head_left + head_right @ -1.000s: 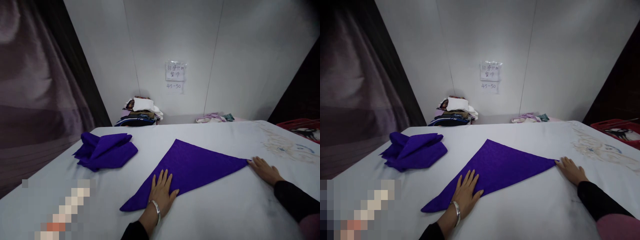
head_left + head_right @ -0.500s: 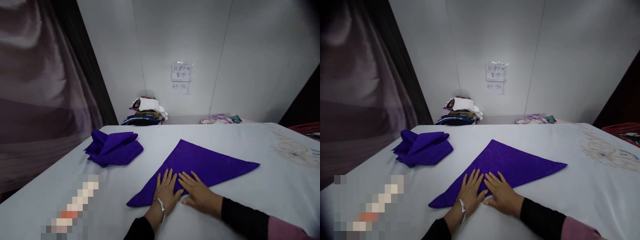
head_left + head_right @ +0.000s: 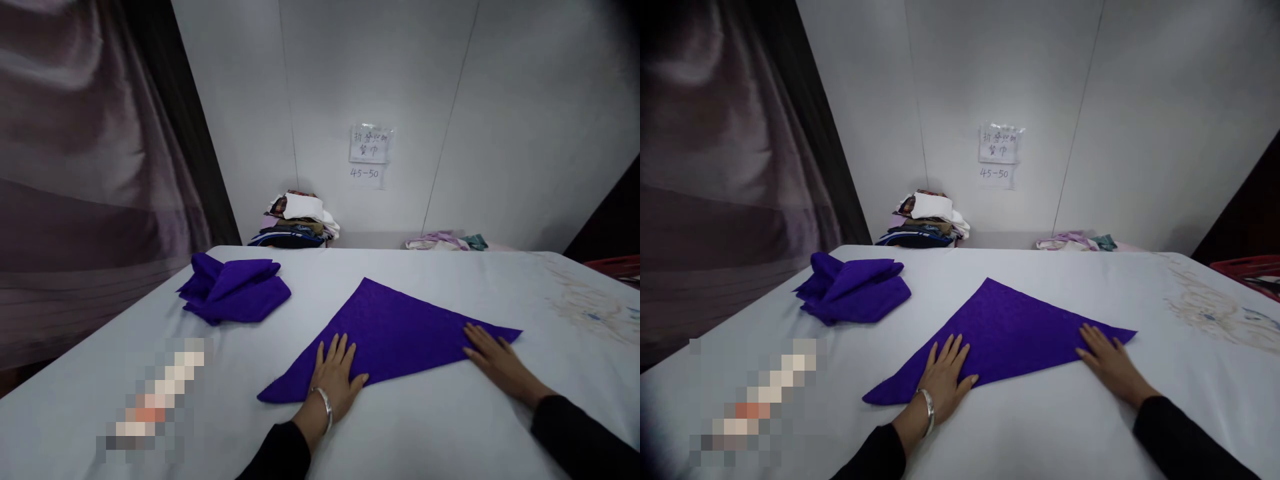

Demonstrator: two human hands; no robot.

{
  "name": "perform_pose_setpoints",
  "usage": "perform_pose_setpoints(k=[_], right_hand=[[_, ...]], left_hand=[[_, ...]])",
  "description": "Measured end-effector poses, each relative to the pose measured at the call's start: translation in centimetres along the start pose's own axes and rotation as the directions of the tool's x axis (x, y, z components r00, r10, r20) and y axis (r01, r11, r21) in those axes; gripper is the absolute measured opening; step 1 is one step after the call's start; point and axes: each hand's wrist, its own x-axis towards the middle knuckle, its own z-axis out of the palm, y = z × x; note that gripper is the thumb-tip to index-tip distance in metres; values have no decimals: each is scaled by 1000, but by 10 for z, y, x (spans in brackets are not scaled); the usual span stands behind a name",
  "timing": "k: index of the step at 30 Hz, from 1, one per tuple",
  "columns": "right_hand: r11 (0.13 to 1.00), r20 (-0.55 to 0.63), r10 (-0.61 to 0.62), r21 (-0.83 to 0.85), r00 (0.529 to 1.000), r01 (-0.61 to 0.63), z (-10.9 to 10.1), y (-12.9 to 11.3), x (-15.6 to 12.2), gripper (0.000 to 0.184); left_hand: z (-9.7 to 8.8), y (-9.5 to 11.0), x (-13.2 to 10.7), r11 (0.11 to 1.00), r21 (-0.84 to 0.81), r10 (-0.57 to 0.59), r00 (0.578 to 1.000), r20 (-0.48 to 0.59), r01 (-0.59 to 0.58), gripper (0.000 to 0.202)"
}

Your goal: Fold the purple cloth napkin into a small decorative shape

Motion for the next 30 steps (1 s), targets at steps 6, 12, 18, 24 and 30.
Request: perform_pose_setpoints(k=[6,12,18,24,30], right_hand=[[945,-89,258,-183,962,-271,-14,104,1,50],[997,-133,-75,11,988,77,-15,-64,-1,55],[801,13,-576,208,818,561,-18,-229,-23,69],[817,56,-554,228,831,530,-15,-242,-24,69],[831,37,-539,185,842,524,-8,-236,-26,70]], left_hand=[[-3,2,-1,1000,1,-4,1000,-4,4,68],[-3,3,-1,1000,-5,-7,1000,-14,7,69],[-3,4,-2,998,59,4,1000,-29,-2,65],[-4,6,-1,998,67,5,1000,-26,-3,65],[-7,10,-2,1000,22,4,1000,-5,-4,67]])
